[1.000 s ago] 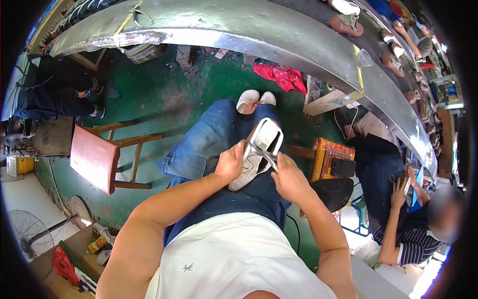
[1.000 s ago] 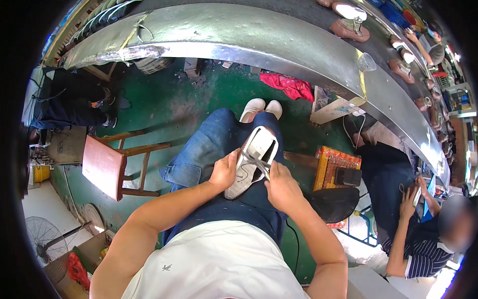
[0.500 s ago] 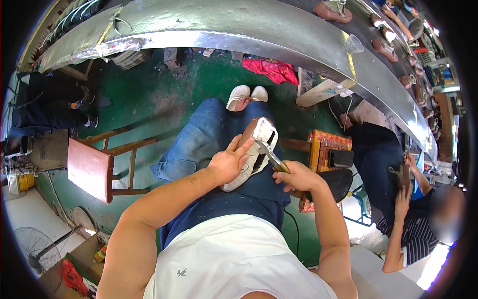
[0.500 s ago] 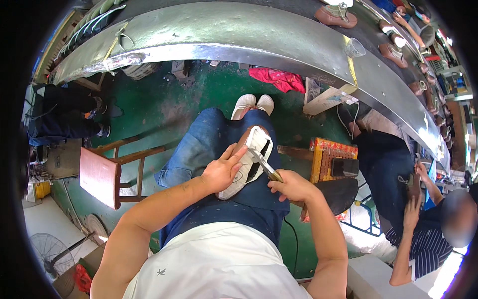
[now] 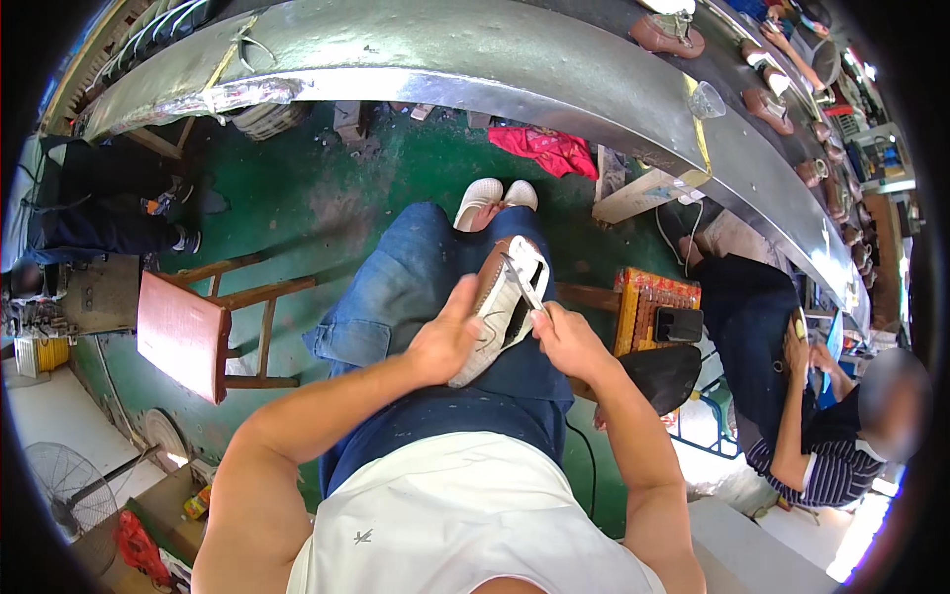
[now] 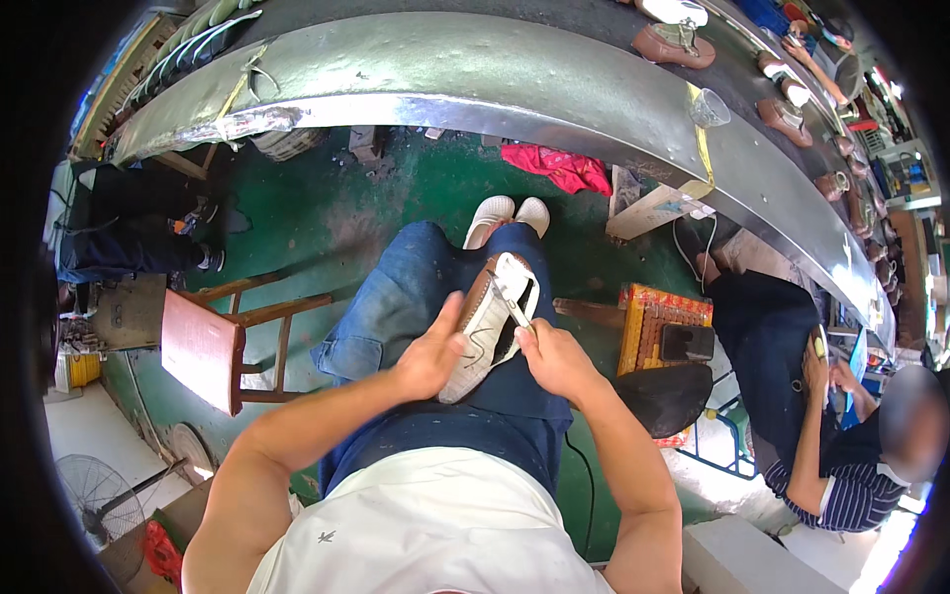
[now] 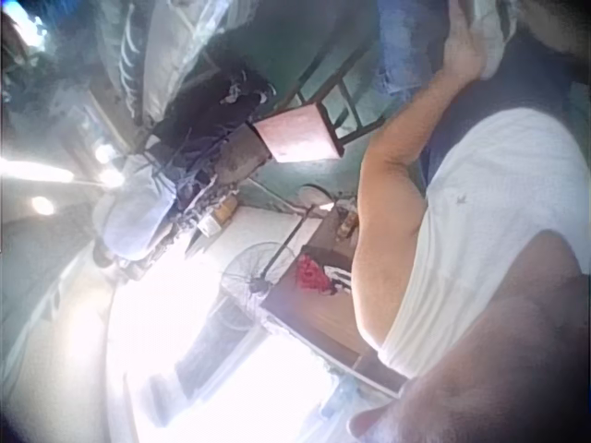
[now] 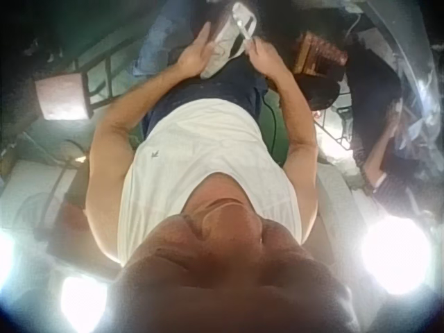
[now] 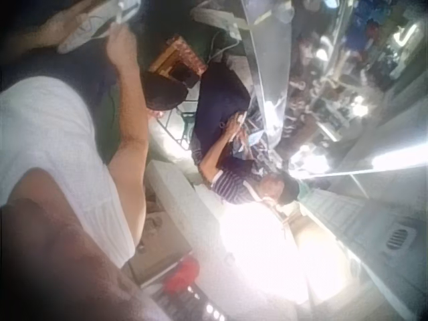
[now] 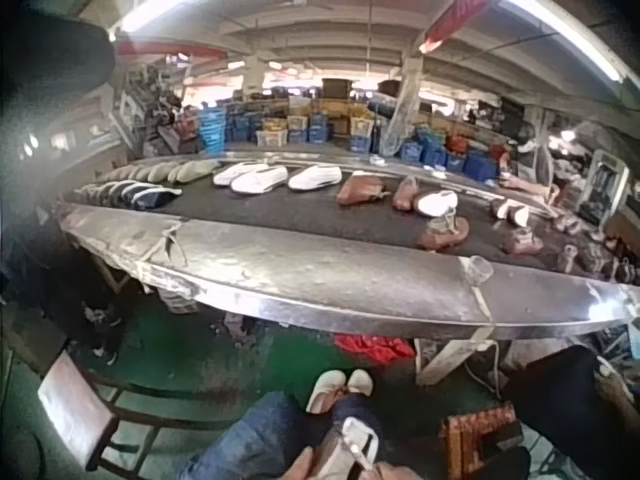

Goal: Assemble shoe components using hand tools on a manufacturing line.

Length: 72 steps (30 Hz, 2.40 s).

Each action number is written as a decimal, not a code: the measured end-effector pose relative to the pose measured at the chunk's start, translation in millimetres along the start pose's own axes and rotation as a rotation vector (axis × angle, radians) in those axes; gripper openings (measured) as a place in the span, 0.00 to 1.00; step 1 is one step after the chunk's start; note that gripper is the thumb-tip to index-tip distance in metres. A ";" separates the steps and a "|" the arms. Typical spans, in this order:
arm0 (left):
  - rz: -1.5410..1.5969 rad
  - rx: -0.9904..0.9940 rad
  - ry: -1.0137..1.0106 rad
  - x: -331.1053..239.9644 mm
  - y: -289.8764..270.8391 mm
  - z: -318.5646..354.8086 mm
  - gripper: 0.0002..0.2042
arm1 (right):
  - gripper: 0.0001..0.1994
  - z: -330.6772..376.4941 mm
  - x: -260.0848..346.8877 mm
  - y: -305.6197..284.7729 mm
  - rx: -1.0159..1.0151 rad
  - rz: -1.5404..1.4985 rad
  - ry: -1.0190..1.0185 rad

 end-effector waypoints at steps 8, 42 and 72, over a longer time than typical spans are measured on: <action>0.300 0.112 -0.262 32.6 14.5 8.5 0.31 | 0.20 23.6 3.6 33.6 -0.004 0.067 -0.107; 0.588 -0.042 0.170 -124.7 -78.7 -67.0 0.37 | 0.18 97.6 -65.2 29.7 -0.179 -0.529 0.191; -0.347 -0.063 0.038 -35.5 -6.1 -56.2 0.14 | 0.13 61.1 -0.2 -17.0 0.148 -0.656 0.135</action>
Point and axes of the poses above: each hand's wrist, its own z-axis away from the middle knuckle, its own y-axis out of the palm, x = y × z, the point moved 6 cm from there along -z, towards the middle knuckle, and after that the axes turned 1 degree about -z, right-handed, at the moved point
